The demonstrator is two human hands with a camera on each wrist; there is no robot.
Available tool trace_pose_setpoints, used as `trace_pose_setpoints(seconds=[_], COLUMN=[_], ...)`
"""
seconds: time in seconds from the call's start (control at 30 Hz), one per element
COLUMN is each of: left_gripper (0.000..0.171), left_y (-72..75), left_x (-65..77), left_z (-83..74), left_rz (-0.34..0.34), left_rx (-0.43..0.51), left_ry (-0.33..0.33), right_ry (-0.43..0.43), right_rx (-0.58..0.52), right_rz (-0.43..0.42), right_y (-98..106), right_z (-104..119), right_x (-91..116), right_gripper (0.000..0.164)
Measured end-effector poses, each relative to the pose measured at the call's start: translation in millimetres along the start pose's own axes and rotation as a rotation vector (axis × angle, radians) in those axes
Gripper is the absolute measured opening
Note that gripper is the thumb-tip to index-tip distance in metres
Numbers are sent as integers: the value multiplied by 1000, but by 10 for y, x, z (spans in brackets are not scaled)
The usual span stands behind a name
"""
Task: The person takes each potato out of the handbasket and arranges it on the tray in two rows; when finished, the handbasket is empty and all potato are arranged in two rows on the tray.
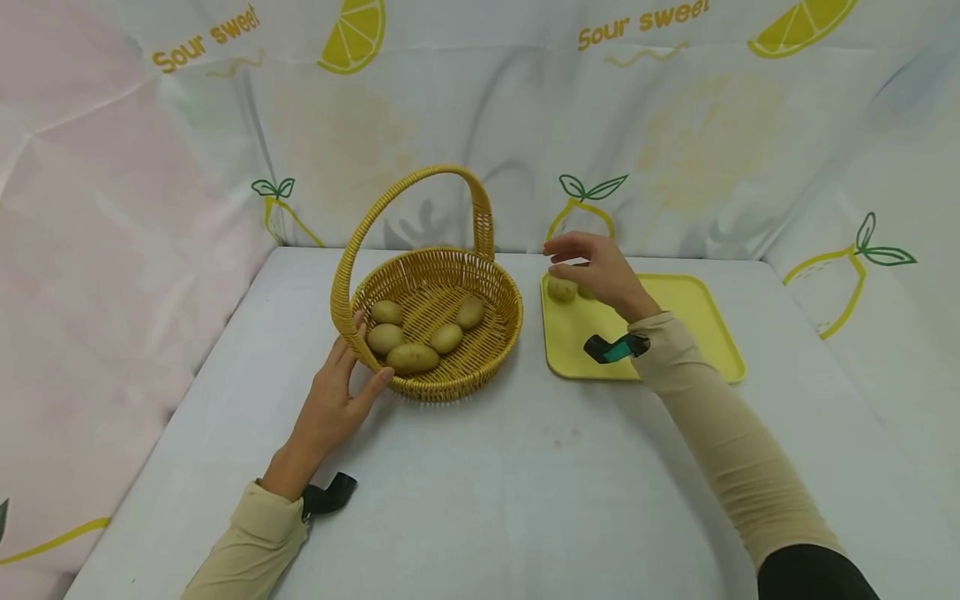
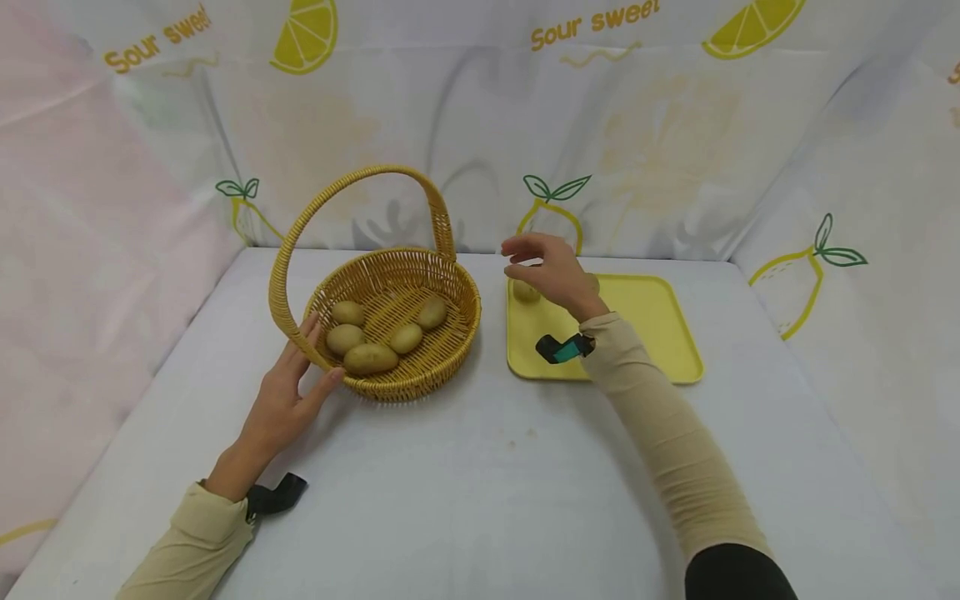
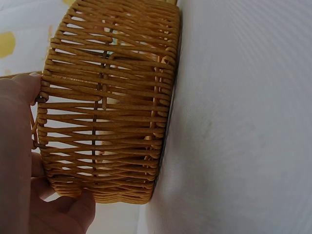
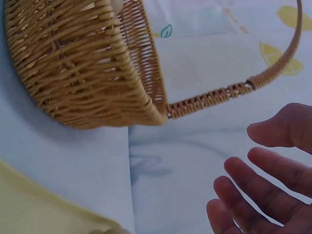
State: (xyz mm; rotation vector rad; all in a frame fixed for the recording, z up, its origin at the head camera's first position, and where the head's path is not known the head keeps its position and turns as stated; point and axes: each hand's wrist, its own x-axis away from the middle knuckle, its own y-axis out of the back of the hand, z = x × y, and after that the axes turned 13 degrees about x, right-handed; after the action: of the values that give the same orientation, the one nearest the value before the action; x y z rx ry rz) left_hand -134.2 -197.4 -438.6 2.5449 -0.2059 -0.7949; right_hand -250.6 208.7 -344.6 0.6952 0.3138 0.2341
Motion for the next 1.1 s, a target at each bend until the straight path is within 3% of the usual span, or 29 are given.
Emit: trace_pose_setpoints(seconds=[0.3,0.53,0.67,0.87,1.1], left_gripper=[76,76,75,76,75], left_y=[0,-1,-5,-8,5], left_x=[-5,5,-4,-7,1], left_z=[10,9,21,16,10], left_rz=[0,-2,0,0,2], left_rx=[8,4,8,18,10], left_ry=[23,24,4,11,9], right_ry=[24,62,-6,-118,-202], right_rx=[-110,-244,-289,-271,-189], right_rz=[77,243,317,392,381], right_y=[-189,-362,-463,-633,-870], right_z=[247,391,440,500,534], right_x=[-128,-281,-365,-492,-597], right_gripper=[30,41,44,46,49])
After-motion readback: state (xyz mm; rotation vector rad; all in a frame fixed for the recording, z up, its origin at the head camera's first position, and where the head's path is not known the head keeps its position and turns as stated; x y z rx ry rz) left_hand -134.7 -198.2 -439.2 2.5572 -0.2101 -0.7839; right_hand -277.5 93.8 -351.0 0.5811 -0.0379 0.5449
